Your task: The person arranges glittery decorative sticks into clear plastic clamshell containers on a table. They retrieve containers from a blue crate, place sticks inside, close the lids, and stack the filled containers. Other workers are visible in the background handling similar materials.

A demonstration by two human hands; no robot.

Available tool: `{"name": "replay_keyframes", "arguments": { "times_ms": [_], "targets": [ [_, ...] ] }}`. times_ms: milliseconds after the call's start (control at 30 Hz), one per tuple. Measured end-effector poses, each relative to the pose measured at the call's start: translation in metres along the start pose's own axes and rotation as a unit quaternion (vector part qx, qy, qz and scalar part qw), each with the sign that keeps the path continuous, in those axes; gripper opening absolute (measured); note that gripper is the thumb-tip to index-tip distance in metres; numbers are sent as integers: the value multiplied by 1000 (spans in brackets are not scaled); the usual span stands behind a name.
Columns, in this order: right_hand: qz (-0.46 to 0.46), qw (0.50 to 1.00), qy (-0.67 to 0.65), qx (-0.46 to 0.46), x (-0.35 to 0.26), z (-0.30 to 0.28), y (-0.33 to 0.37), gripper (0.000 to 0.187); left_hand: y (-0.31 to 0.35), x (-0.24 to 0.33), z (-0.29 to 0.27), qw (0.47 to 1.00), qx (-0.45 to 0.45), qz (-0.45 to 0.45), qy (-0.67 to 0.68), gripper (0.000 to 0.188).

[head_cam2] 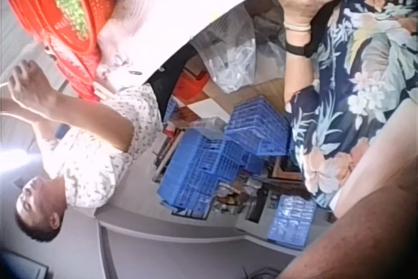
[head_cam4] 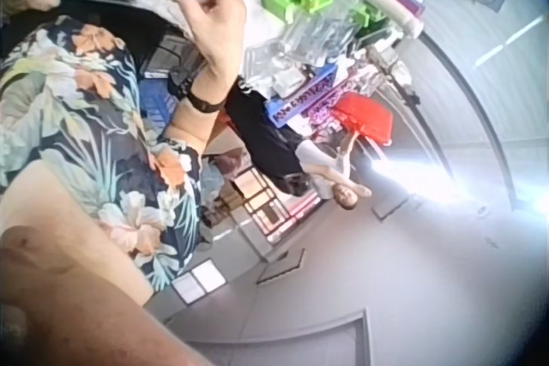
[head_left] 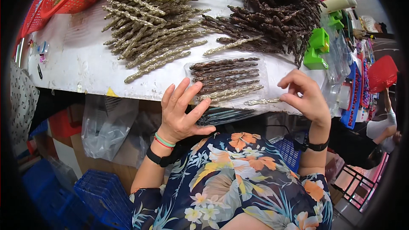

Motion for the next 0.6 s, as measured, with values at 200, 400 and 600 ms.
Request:
{"name": "replay_keyframes", "arguments": {
  "times_ms": [200, 400, 600],
  "targets": [
    [-119, 992, 35, 9, -39, 38, -8, 7, 0, -2, 0, 1000, 25, -1, 16, 68],
    [-244, 964, 101, 26, -57, 85, -19, 11, -4, 3, -2, 1000, 6, 11, -5, 58],
    [-283, 937, 173, 107, -56, 53, -9, 16, -1, 1, -1, 1000, 1, 2, -6, 54]
  ]
}}
Point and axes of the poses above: each hand's wrist, its own y-axis away from the middle knuckle, its own z-axis out of the palm, x = y × z, the point moved 9 cm from there along -y, towards the middle knuckle, and after that the axes turned 9 degrees about -z, right-handed, at the moved point
